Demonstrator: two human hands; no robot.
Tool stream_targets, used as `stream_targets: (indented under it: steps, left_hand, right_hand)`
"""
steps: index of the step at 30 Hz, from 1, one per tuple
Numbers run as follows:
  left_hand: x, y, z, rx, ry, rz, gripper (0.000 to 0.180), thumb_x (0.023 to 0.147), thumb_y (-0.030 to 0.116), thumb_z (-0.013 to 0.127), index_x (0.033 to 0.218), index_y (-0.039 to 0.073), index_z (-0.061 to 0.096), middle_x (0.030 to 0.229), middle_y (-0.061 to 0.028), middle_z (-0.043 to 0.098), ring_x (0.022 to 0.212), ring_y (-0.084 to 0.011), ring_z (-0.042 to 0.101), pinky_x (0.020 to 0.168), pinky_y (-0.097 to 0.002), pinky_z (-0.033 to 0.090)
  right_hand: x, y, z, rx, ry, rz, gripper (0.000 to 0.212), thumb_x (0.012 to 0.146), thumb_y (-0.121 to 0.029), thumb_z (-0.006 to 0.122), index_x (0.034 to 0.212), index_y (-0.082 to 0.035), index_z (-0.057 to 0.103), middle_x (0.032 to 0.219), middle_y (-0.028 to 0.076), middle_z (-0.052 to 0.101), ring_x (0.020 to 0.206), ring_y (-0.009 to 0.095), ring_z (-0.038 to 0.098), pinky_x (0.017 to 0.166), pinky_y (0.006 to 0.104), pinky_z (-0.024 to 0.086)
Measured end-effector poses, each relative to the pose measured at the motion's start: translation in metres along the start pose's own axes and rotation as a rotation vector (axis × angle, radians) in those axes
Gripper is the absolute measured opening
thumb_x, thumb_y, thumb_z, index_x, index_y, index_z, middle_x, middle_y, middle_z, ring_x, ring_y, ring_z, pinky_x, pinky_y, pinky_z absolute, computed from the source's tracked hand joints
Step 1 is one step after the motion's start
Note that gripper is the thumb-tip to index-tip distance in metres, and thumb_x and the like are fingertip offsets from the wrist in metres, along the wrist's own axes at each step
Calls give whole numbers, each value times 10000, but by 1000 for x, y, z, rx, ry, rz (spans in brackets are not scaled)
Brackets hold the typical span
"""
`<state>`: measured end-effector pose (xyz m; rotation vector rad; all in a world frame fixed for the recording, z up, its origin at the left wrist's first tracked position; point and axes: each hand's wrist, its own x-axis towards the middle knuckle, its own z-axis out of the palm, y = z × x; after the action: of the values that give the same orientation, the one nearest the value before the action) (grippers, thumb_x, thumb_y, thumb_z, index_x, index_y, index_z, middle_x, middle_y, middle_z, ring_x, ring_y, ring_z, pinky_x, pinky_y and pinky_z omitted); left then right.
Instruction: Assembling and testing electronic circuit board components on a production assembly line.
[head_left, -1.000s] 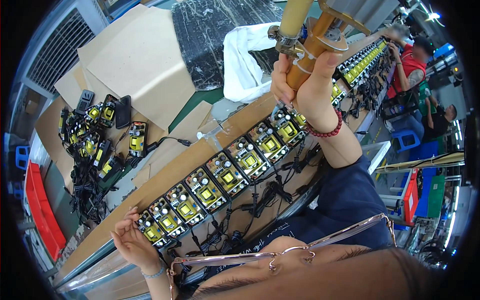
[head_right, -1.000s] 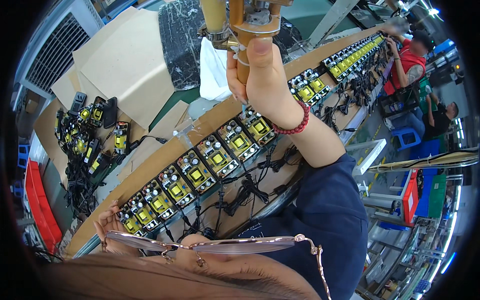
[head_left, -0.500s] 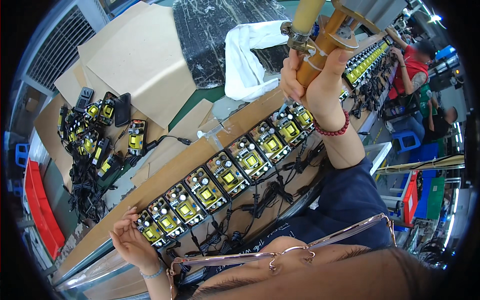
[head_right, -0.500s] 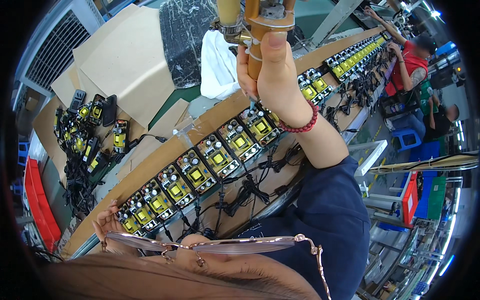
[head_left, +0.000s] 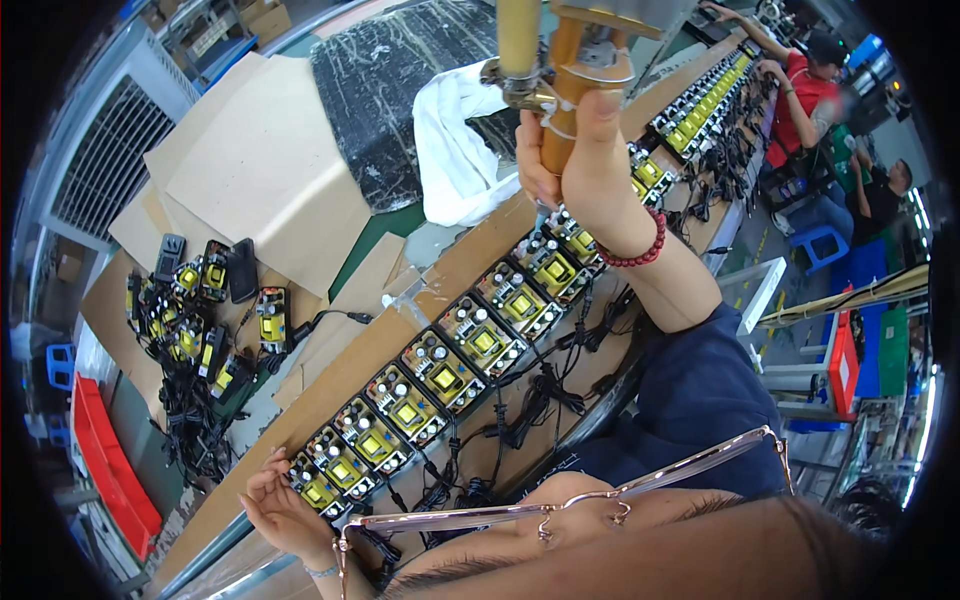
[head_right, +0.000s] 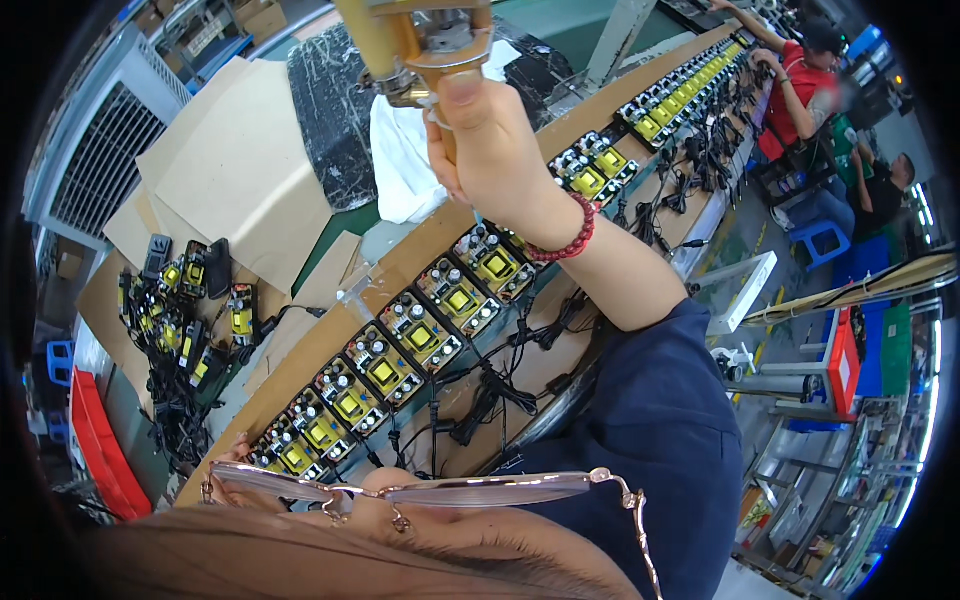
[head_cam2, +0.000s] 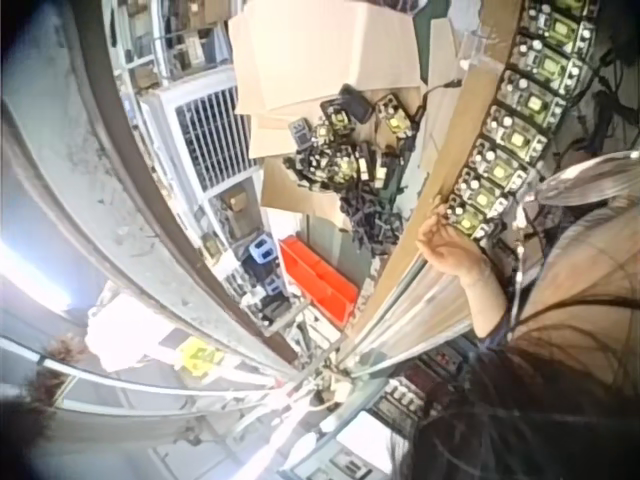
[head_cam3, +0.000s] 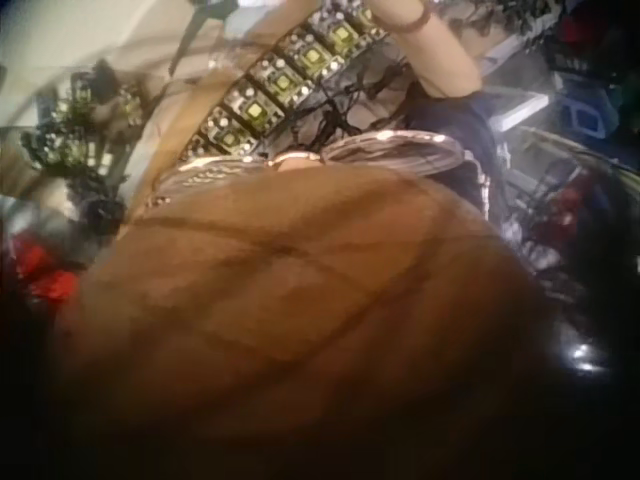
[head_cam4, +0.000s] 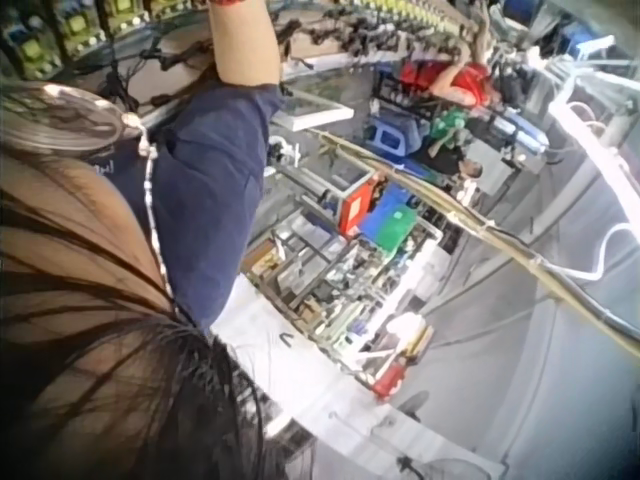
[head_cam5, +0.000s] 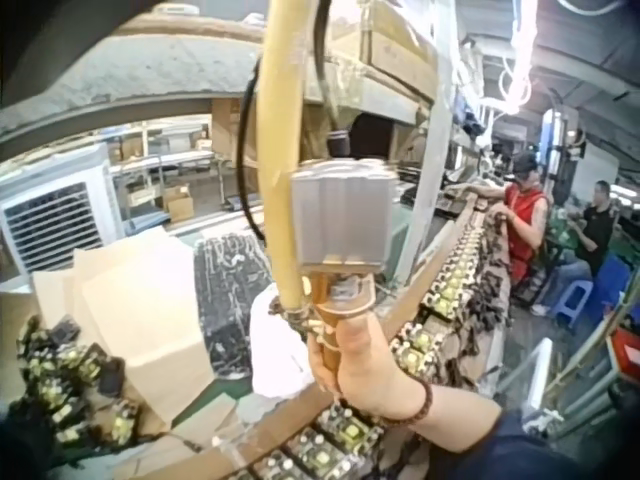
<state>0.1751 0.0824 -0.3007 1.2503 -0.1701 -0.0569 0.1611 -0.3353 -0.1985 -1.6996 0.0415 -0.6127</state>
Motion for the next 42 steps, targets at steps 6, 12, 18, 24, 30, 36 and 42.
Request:
stream_targets:
  steps: [6, 12, 18, 24, 30, 36, 42]
  left_hand:
    - [-1, 6, 1, 15, 6, -29, 498, 1014, 355, 202, 883, 43, 568, 885, -145, 613, 1067, -315, 561, 989, -396, 371]
    - [-2, -1, -9, 9, 50, -55, 488, 1014, 355, 228, 895, 31, 574, 914, -152, 625, 1067, -299, 567, 992, -383, 371]
    - [1, 1, -9, -26, 28, -42, 474, 1011, 352, 260, 922, 18, 583, 937, -161, 634, 1067, -286, 570, 1001, -375, 369]
    - [0, -1, -8, -34, 71, -64, 466, 1009, 347, 279, 940, 7, 589, 942, -168, 641, 1061, -285, 576, 1006, -369, 371]
    - [-1, -1, -9, -42, 147, -93, 465, 1009, 340, 287, 944, -5, 591, 941, -172, 647, 1044, -285, 587, 999, -364, 379]
    - [-1, 3, -5, -109, 100, -103, 465, 1010, 334, 289, 944, -13, 592, 930, -172, 650, 1025, -283, 596, 989, -358, 387]
    - [0, 1, -4, -59, 83, -68, 464, 1010, 332, 292, 942, -17, 591, 927, -172, 648, 1004, -274, 599, 976, -347, 391]
  right_hand:
    - [-1, -4, 2, -29, 23, -47, 819, 850, -781, 273, 938, -1, 508, 432, 2, 405, 309, 85, 296, 335, 212, 289]
    - [-8, -22, 0, 36, -21, -65, 768, 897, -706, 284, 947, 23, 519, 415, -1, 412, 315, 77, 297, 330, 195, 276]
    - [-33, -42, 0, 235, -164, -116, 636, 980, -551, 320, 773, 6, 548, 387, 5, 404, 343, 74, 317, 353, 186, 292]
    - [-52, -39, 4, 250, -169, -126, 631, 987, -529, 316, 784, 17, 560, 389, 7, 404, 323, 67, 300, 344, 188, 277]
    - [-59, -34, 4, 275, -165, -17, 614, 985, -526, 335, 716, -8, 523, 407, 11, 416, 325, 74, 298, 341, 200, 269]
    - [-62, -25, 5, 271, -192, 11, 578, 982, -530, 350, 733, -28, 491, 423, 14, 426, 325, 70, 294, 338, 201, 263]
    - [-60, -29, 8, 258, -189, -9, 561, 982, -544, 333, 774, -45, 483, 421, 12, 416, 316, 63, 293, 336, 191, 261]
